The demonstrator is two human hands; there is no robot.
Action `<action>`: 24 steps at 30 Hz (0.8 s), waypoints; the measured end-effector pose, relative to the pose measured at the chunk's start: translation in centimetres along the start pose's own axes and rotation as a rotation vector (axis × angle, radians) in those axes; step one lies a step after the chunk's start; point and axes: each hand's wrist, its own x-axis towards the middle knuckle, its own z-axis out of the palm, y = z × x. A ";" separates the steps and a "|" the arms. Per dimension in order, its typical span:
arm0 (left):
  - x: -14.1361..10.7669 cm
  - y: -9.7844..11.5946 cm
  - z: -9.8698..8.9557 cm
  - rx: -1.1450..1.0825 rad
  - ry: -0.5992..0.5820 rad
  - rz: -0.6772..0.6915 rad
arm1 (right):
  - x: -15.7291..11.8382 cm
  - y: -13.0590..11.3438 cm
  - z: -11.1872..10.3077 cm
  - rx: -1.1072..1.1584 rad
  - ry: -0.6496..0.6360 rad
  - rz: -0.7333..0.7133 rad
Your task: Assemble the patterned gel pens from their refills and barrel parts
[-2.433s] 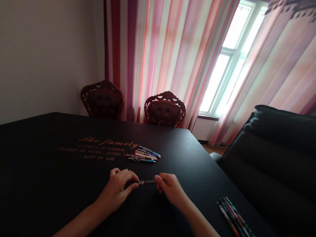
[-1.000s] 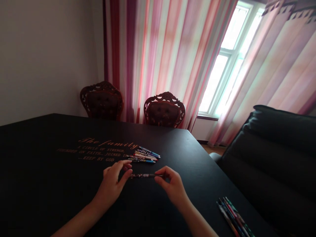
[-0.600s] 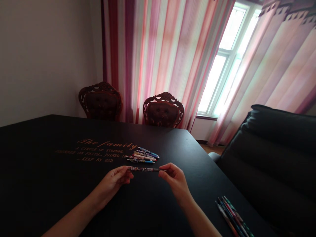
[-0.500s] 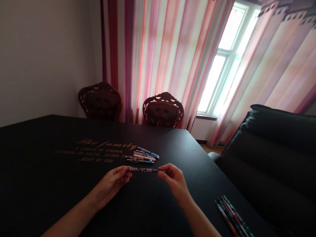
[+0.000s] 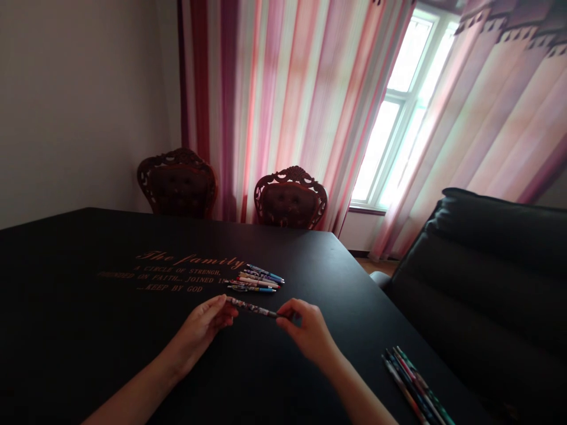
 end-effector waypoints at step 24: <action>2.9 -3.4 -2.2 0.531 -0.058 0.168 | -22.4 10.6 -18.1 -0.389 0.635 0.715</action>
